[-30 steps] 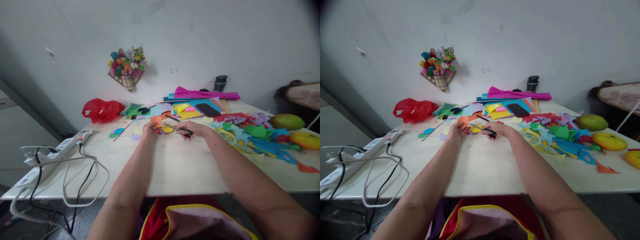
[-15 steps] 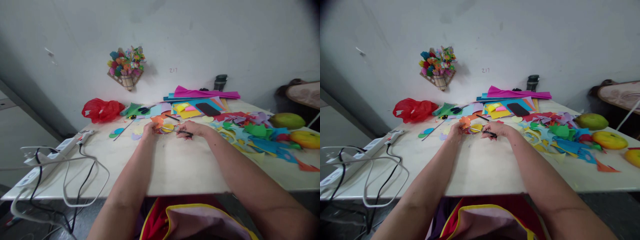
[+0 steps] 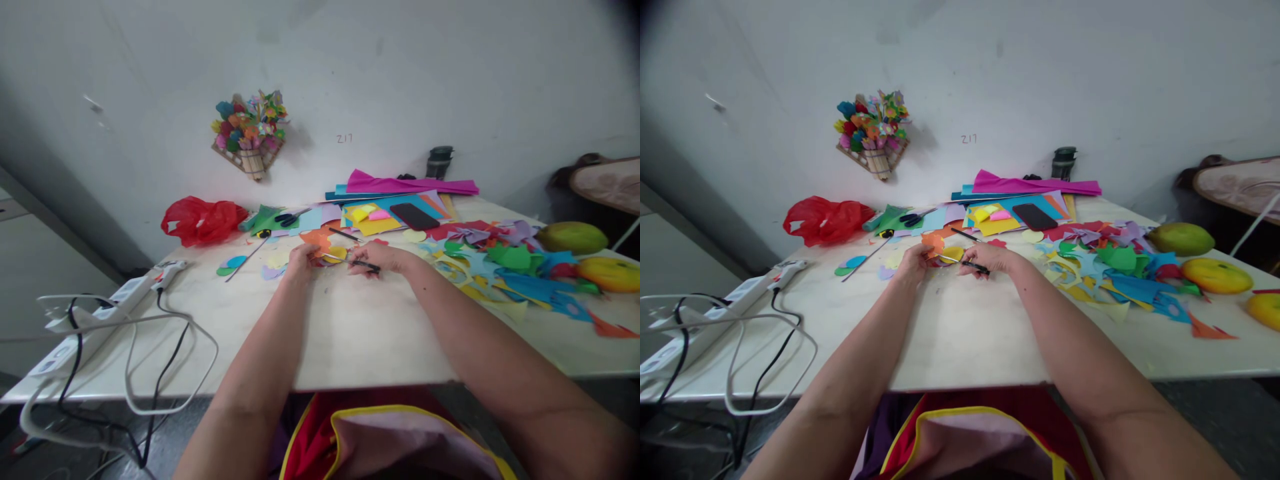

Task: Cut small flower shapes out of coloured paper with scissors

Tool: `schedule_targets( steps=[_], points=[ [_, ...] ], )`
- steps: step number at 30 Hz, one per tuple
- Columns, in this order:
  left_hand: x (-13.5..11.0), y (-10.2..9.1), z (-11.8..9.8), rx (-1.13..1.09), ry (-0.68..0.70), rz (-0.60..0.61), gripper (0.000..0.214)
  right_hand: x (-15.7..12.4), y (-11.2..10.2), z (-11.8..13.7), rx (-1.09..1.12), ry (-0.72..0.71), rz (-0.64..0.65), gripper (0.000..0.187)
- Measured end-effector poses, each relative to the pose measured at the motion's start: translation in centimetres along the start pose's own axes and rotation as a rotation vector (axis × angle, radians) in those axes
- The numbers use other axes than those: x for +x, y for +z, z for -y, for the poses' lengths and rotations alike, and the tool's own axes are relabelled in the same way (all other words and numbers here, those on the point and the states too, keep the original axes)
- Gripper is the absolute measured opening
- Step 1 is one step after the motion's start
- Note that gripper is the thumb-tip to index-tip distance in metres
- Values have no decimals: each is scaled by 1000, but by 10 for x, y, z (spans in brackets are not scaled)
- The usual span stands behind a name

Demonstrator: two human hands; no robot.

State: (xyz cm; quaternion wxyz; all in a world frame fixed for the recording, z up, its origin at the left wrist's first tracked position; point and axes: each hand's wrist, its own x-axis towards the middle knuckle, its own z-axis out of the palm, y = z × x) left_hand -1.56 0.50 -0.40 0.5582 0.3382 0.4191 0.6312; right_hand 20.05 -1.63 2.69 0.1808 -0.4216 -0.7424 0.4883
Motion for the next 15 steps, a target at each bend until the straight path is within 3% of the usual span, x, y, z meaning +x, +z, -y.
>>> schedule_targets(
  steps=[15],
  points=[
    [1,0,2,-23,-31,11,17,0,4,1,32,-28,-29,39]
  ],
)
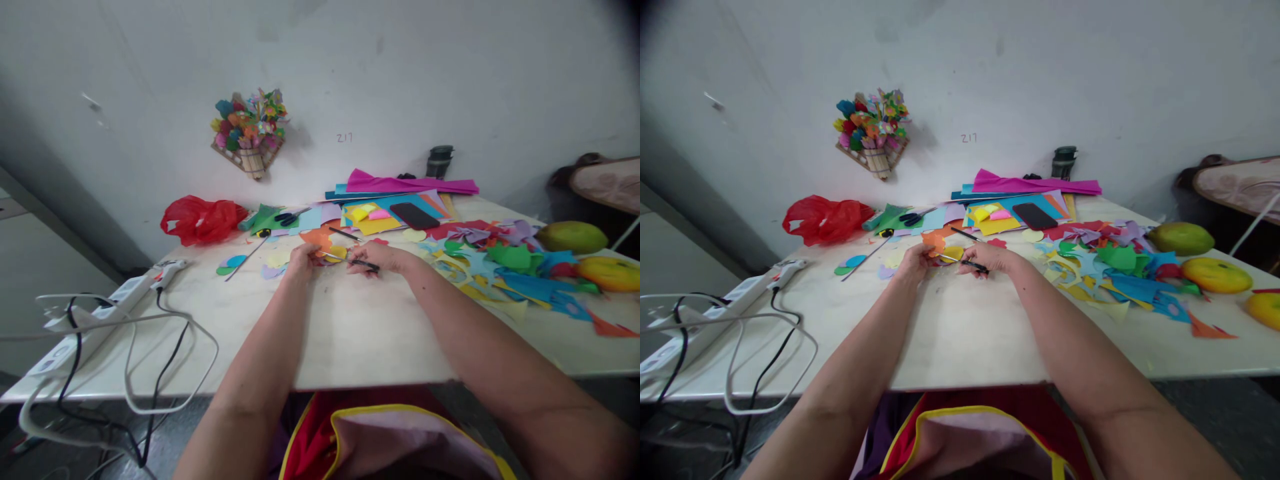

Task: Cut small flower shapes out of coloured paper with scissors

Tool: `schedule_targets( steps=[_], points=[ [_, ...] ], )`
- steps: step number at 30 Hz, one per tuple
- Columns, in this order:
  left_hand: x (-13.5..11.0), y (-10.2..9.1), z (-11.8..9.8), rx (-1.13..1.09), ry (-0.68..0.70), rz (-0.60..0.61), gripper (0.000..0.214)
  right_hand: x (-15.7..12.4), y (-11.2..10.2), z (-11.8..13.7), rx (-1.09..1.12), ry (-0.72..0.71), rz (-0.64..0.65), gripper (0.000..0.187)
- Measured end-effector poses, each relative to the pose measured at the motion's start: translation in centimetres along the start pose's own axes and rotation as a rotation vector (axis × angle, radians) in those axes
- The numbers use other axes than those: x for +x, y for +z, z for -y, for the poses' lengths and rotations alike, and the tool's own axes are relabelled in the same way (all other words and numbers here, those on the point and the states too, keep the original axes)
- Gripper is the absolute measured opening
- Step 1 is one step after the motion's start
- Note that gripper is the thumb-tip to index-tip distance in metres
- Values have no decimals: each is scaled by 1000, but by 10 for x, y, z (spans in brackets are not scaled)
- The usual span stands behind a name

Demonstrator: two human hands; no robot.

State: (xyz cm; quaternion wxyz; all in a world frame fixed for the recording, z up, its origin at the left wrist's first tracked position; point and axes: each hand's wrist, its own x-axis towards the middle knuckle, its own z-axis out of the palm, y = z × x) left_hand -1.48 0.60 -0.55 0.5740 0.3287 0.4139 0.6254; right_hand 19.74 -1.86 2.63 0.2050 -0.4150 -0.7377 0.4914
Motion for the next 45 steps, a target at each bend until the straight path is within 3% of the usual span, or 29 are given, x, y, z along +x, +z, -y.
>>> schedule_targets(
  steps=[45],
  points=[
    [-6,4,-6,-123,-70,-59,19,11,1,-10,-17,-37,-4,38]
  ],
)
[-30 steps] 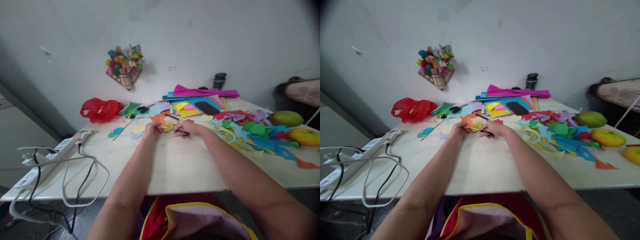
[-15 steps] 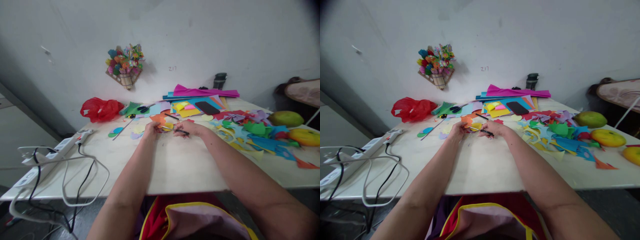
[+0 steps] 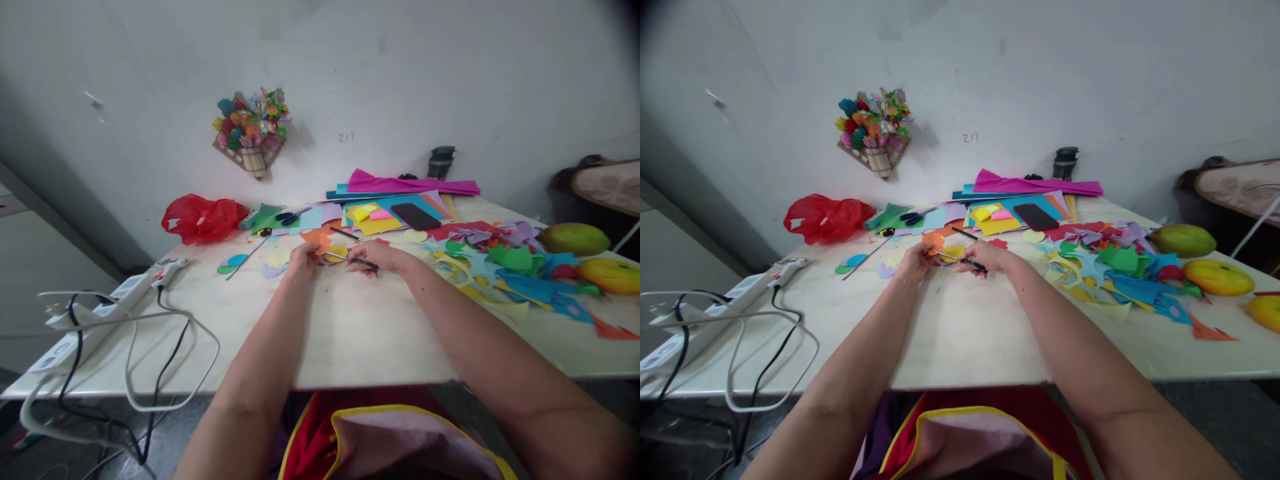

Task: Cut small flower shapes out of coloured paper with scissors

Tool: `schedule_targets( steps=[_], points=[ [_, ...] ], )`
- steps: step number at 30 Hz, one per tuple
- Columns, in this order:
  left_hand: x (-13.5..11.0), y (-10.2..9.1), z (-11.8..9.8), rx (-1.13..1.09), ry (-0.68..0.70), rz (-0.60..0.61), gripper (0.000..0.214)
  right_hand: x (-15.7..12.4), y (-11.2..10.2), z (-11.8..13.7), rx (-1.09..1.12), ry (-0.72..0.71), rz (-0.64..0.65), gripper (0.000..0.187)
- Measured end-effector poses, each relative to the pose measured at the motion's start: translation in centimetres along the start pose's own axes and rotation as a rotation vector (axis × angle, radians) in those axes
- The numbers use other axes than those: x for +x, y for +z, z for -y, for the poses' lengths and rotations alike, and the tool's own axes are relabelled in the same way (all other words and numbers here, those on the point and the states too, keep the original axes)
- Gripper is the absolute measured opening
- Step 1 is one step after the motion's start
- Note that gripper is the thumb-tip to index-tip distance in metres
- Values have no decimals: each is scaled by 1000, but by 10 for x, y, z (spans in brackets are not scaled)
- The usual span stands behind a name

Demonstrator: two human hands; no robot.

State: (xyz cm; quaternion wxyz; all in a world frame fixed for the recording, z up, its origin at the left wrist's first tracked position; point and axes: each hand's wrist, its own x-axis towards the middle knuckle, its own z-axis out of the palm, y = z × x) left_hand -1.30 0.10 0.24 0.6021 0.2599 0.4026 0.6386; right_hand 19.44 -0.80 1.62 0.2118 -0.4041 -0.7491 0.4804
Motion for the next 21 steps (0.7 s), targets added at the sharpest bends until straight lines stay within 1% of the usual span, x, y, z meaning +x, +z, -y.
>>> schedule_targets(
  steps=[12,21],
  points=[
    [1,-1,1,-1,20,21,18,1,0,-1,-16,-10,18,42],
    [0,-1,0,0,27,15,18,0,3,1,9,14,-13,42]
  ],
)
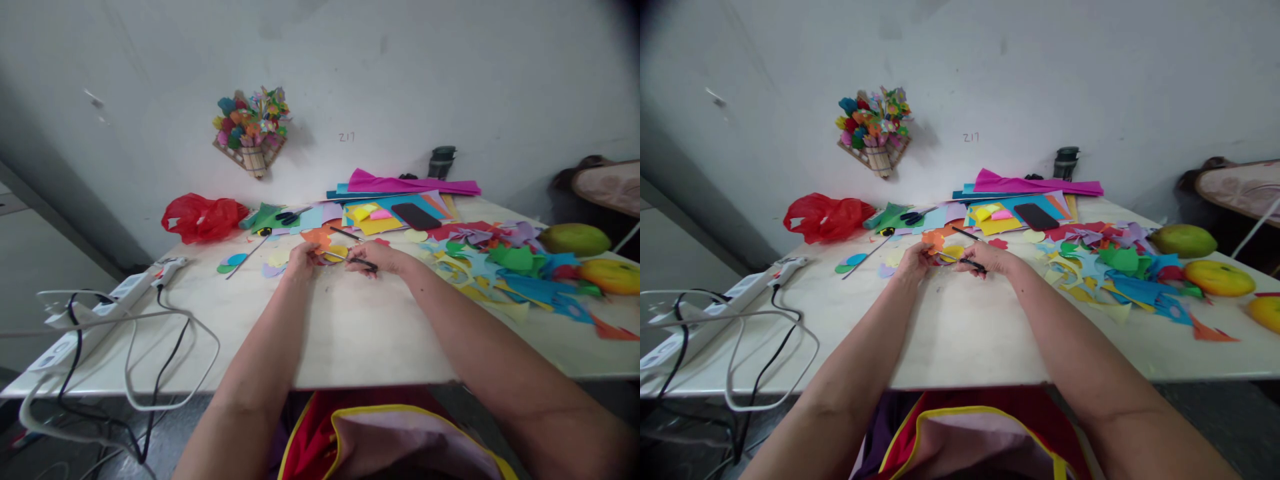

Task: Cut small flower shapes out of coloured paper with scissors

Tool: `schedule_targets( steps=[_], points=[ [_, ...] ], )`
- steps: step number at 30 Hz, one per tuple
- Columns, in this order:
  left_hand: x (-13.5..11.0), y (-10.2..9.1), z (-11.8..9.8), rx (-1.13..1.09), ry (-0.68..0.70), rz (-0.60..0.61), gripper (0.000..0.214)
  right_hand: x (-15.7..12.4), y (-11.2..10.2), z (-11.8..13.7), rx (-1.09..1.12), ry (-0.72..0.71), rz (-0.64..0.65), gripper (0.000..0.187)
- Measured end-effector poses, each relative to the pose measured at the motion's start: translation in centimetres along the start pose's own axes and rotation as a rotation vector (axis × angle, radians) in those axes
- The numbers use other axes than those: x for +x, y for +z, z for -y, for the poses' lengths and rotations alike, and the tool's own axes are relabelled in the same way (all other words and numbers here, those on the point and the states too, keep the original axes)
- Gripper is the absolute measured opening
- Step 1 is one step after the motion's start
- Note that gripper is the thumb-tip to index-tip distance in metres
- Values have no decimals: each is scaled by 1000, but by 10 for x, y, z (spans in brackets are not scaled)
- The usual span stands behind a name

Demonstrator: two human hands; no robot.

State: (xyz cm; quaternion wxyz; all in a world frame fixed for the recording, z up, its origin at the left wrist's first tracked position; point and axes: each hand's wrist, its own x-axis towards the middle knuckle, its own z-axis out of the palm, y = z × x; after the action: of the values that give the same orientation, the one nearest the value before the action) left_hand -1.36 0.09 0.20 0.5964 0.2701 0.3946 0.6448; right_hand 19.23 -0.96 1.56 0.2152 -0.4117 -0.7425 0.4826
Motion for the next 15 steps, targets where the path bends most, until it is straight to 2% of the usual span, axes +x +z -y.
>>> schedule_targets(
  steps=[15],
  points=[
    [0,-1,0,11,17,8,15,0,2,1,-19,-5,-15,44]
  ],
)
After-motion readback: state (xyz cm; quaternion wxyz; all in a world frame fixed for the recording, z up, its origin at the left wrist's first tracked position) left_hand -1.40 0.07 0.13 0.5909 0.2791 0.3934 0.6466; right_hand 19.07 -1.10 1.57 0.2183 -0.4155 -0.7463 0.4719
